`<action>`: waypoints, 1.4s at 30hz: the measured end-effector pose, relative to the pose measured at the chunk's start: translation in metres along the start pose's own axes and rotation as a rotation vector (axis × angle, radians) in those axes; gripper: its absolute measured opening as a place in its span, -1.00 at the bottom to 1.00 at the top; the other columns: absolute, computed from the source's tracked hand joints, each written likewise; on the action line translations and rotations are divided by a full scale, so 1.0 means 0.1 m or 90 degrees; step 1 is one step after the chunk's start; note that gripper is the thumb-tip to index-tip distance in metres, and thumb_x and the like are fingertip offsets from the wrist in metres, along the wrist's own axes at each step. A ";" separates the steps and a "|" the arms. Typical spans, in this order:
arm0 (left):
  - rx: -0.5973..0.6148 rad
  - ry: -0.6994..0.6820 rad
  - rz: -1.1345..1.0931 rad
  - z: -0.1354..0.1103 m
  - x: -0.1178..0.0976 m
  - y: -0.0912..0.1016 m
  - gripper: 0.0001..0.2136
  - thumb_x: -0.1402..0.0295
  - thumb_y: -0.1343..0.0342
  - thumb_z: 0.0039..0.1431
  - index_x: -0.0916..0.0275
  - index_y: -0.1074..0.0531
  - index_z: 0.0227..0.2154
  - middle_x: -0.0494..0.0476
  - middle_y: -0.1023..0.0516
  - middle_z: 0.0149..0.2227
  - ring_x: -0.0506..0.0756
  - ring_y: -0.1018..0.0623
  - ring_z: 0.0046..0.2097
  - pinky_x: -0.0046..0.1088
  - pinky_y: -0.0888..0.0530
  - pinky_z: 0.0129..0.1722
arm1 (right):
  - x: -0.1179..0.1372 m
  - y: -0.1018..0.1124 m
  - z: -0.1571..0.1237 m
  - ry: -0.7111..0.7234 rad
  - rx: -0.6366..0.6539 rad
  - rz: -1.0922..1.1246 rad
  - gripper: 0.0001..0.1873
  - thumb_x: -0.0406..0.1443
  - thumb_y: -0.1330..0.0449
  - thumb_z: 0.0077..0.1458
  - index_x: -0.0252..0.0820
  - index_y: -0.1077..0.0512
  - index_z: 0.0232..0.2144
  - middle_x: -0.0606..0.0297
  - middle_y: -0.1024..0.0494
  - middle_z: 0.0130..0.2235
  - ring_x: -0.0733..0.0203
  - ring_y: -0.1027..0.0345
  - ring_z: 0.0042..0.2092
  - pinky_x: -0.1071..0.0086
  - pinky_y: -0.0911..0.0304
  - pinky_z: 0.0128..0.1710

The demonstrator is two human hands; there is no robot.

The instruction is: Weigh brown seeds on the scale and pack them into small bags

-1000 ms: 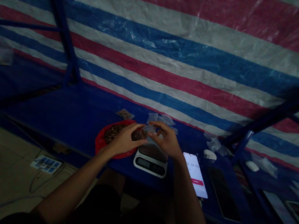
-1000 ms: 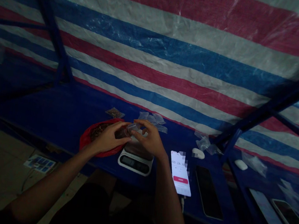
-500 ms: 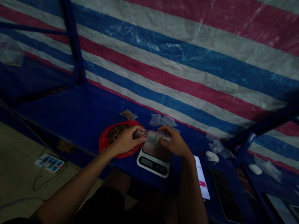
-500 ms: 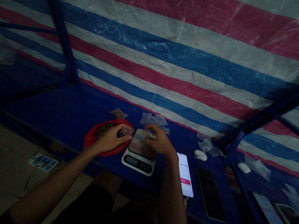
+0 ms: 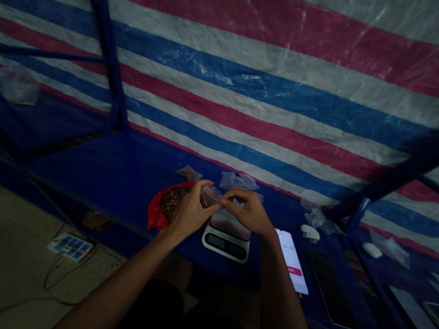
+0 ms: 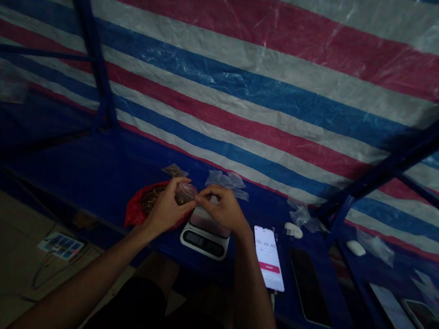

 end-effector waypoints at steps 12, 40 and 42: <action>0.036 0.086 -0.241 0.01 0.10 0.17 -0.58 -0.05 -0.22 0.18 0.27 -0.62 -0.26 0.14 -0.70 -0.25 0.18 -0.65 -0.19 -0.36 -0.56 -0.16 | 0.12 0.07 -0.03 -0.002 -0.003 -0.070 -0.78 -0.16 -0.21 0.30 -0.16 -0.52 -0.32 0.27 -0.59 -0.30 0.18 -0.42 -0.27 0.31 -0.30 -0.23; 0.005 0.104 -0.304 0.02 0.06 0.22 -0.70 0.07 -0.33 0.09 0.22 -0.67 -0.30 0.13 -0.74 -0.27 0.21 -0.70 -0.19 -0.27 -0.63 -0.10 | 0.17 -0.18 0.13 0.023 -0.041 -0.023 -0.81 -0.21 -0.23 0.26 -0.15 -0.49 -0.38 0.29 -0.54 -0.35 0.20 -0.40 -0.29 0.30 -0.30 -0.22; 0.025 0.095 -0.308 0.03 0.05 0.20 -0.70 0.07 -0.33 0.10 0.22 -0.68 -0.28 0.15 -0.74 -0.25 0.21 -0.70 -0.18 -0.26 -0.62 -0.09 | 0.16 -0.21 0.14 0.011 -0.044 -0.015 -0.81 -0.20 -0.23 0.26 -0.15 -0.49 -0.39 0.29 -0.54 -0.36 0.21 -0.40 -0.30 0.30 -0.30 -0.23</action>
Point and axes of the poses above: each hand's wrist, its own z-axis towards the middle knuckle, its own y-axis out of the back of the hand, x = y × z, the point moved 7 cm from there along z, towards the middle knuckle
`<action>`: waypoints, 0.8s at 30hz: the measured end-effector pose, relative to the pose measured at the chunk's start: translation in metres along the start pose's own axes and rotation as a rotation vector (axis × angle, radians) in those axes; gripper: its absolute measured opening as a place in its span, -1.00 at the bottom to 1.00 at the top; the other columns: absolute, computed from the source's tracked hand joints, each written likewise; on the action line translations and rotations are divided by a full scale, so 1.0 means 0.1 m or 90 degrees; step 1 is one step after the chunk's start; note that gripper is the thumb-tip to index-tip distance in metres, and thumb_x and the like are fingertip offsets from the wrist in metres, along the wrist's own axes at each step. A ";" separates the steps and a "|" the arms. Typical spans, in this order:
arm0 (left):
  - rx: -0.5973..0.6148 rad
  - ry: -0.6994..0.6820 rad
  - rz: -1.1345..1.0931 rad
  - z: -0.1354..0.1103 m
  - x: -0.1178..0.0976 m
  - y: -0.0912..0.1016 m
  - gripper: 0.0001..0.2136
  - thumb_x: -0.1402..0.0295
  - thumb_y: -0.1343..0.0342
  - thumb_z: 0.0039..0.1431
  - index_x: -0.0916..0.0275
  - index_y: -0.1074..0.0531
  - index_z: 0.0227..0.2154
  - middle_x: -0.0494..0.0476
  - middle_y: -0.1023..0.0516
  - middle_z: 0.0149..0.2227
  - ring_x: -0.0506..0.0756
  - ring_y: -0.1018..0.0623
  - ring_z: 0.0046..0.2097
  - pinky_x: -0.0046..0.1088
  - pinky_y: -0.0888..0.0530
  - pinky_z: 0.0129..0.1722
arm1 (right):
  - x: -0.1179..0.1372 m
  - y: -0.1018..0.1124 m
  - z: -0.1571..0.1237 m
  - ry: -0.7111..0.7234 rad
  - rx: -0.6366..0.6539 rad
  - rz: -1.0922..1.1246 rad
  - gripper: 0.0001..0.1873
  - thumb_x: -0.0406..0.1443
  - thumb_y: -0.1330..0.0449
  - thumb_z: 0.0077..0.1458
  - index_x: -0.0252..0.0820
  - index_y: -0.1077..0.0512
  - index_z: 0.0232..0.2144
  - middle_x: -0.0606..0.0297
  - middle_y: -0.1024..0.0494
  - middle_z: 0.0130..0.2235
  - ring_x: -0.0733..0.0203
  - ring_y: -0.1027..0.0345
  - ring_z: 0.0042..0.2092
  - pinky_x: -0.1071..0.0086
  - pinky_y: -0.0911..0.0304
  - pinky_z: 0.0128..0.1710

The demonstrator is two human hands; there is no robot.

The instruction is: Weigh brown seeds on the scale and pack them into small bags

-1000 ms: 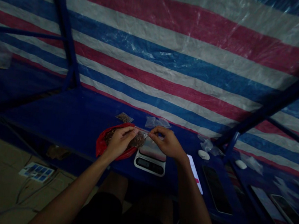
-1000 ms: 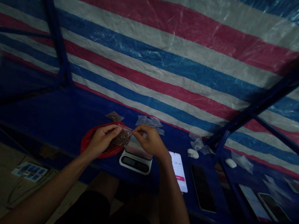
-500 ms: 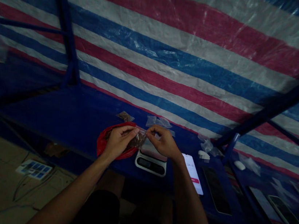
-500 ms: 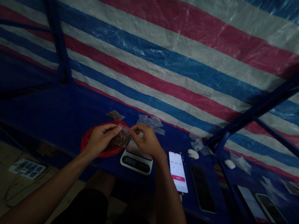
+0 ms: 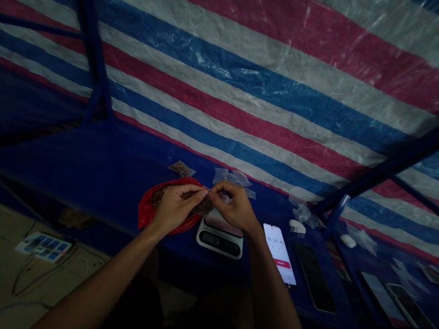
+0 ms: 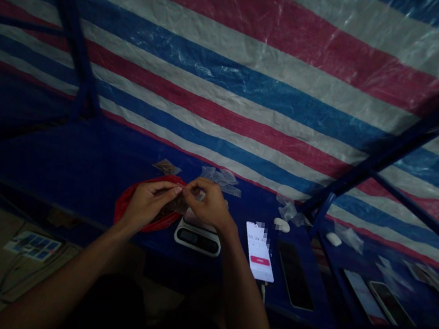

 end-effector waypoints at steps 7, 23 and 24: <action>-0.021 -0.015 0.027 0.02 -0.11 0.10 -0.73 0.11 -0.34 0.08 0.21 -0.69 -0.32 0.14 -0.74 -0.27 0.21 -0.70 -0.19 -0.29 -0.62 -0.12 | 0.01 -0.02 0.02 -0.028 0.025 0.040 -0.78 -0.14 -0.25 0.27 -0.15 -0.53 -0.33 0.26 -0.59 -0.32 0.19 -0.43 -0.28 0.30 -0.32 -0.21; 0.032 -0.044 0.142 0.13 -0.20 0.21 -0.71 0.10 -0.29 0.16 0.24 -0.66 -0.28 0.13 -0.72 -0.28 0.14 -0.66 -0.23 -0.40 -0.55 -0.20 | -0.17 0.08 -0.03 -0.089 0.017 0.065 -0.66 -0.03 -0.35 0.16 -0.19 -0.55 -0.40 0.29 -0.56 -0.37 0.25 -0.35 -0.35 0.36 -0.24 -0.32; 0.014 -0.046 0.142 0.17 -0.22 0.28 -0.70 0.09 -0.29 0.15 0.25 -0.66 -0.28 0.13 -0.72 -0.28 0.14 -0.66 -0.23 -0.41 -0.55 -0.20 | -0.21 0.10 -0.02 -0.104 0.013 0.067 -0.64 -0.02 -0.37 0.13 -0.20 -0.53 -0.43 0.31 -0.54 -0.40 0.27 -0.32 -0.39 0.37 -0.22 -0.36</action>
Point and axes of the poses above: each hand's wrist, its own z-axis towards the middle knuckle, its own y-axis out of the back of the hand, x = y × z, the point moved 7 cm from there along z, towards the middle knuckle
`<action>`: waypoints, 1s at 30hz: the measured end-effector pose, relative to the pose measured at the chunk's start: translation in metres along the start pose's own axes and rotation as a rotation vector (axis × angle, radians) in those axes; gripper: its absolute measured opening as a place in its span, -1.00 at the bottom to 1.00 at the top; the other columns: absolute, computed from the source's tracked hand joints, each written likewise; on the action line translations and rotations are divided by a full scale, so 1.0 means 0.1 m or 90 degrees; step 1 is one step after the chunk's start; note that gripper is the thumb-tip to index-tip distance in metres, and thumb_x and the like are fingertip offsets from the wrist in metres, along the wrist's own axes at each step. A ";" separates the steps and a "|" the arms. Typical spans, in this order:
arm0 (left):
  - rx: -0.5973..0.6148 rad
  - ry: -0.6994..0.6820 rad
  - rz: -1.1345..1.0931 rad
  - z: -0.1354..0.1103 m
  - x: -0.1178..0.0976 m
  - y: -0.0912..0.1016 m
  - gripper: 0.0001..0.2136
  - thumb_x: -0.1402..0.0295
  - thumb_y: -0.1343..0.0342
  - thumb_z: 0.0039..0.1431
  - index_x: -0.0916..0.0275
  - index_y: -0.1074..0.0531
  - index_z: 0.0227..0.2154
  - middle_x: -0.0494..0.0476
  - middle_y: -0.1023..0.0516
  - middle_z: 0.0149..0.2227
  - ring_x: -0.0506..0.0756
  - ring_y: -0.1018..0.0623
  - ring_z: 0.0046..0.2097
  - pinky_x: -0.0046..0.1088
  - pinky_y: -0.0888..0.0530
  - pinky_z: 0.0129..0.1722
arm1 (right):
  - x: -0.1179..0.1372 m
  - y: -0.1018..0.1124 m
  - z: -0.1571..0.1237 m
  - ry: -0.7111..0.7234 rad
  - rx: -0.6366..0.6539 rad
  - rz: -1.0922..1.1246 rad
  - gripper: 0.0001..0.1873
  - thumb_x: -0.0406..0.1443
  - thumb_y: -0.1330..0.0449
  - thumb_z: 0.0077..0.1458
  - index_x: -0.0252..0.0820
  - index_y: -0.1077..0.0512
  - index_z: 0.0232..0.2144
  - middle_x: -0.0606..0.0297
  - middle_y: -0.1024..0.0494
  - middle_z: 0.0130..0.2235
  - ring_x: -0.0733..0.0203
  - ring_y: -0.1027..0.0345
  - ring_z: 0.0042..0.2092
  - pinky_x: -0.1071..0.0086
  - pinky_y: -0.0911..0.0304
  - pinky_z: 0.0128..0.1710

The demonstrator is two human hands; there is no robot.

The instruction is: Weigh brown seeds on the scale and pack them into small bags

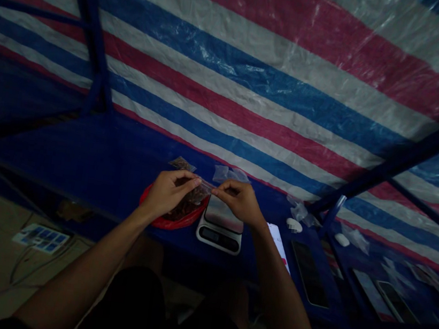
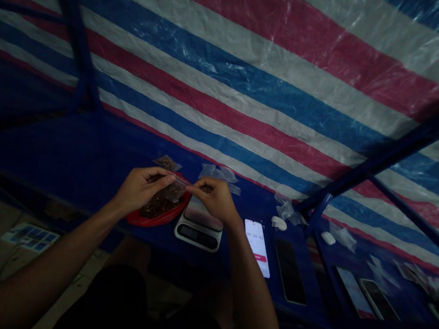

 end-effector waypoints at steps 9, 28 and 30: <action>-0.019 0.002 -0.030 0.20 0.02 0.23 -0.63 0.03 -0.31 0.10 0.28 -0.66 -0.28 0.15 -0.71 -0.30 0.12 -0.62 -0.29 -0.42 -0.51 -0.26 | 0.17 -0.07 0.35 0.057 0.036 -0.071 -0.65 -0.07 -0.38 0.12 -0.23 -0.60 -0.19 0.30 -0.59 -0.32 0.31 -0.33 -0.37 0.42 -0.17 -0.38; 0.189 0.188 0.382 -0.02 0.75 0.83 -0.62 0.02 0.00 0.16 0.20 -0.52 -0.23 0.19 -0.69 -0.22 0.20 -0.65 -0.21 -0.37 -0.49 -0.25 | 0.02 0.01 0.66 0.004 0.069 -0.466 -0.45 -0.19 -0.30 0.21 -0.17 -0.43 0.22 0.15 -0.71 -0.13 0.05 -0.57 -0.16 0.30 -0.33 -0.19; 0.149 0.157 0.402 0.04 0.62 0.78 -0.66 0.08 0.03 0.18 0.20 -0.51 -0.26 0.19 -0.68 -0.23 0.20 -0.65 -0.22 -0.35 -0.48 -0.24 | -0.18 -0.23 0.57 -0.050 0.160 -0.476 -0.32 -0.08 -0.32 0.18 -0.22 -0.36 0.26 0.10 -0.69 -0.14 0.02 -0.57 -0.16 0.31 -0.33 -0.23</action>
Point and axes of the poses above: each hand's wrist, its own z-axis towards the middle knuckle, its own y-axis out of the back of the hand, x = y × z, the point moved 7 cm from there along z, towards the middle knuckle
